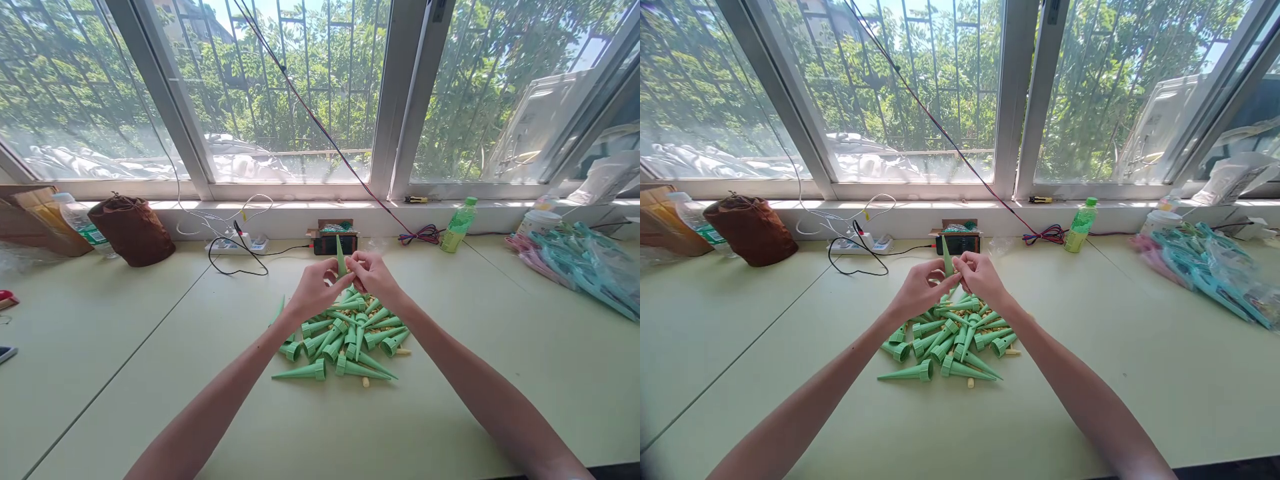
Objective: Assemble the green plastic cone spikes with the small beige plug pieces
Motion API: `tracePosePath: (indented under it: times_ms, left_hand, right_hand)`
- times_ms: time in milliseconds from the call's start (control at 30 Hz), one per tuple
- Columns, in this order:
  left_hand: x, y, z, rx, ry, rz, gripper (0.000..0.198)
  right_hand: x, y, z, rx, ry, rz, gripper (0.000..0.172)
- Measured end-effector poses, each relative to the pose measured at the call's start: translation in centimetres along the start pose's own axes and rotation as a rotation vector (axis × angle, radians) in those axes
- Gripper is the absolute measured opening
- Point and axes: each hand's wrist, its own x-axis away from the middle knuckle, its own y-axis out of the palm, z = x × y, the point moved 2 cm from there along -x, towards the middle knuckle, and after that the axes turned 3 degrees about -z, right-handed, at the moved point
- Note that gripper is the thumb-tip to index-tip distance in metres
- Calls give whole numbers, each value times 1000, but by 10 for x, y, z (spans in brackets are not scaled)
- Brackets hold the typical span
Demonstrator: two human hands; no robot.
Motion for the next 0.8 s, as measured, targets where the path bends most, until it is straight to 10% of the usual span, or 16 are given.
tracePosePath:
  times_ms: [300, 467, 600, 800]
  left_hand:
    - [4, 4, -6, -520, 206, 36, 28]
    - [0, -6, -8, -123, -104, 12, 40]
    - [0, -9, -9, 384, -384, -263, 61]
    - [-2, -3, -12, 739, -484, -331, 51]
  right_hand:
    - [-4, -5, 13, -22, 137, 13, 44]
    - [-3, -8, 6, -69, 37, 133, 47]
    - [-1, -8, -1, -43, -37, 128, 46]
    - [2, -3, -3, 34, -98, 84, 46]
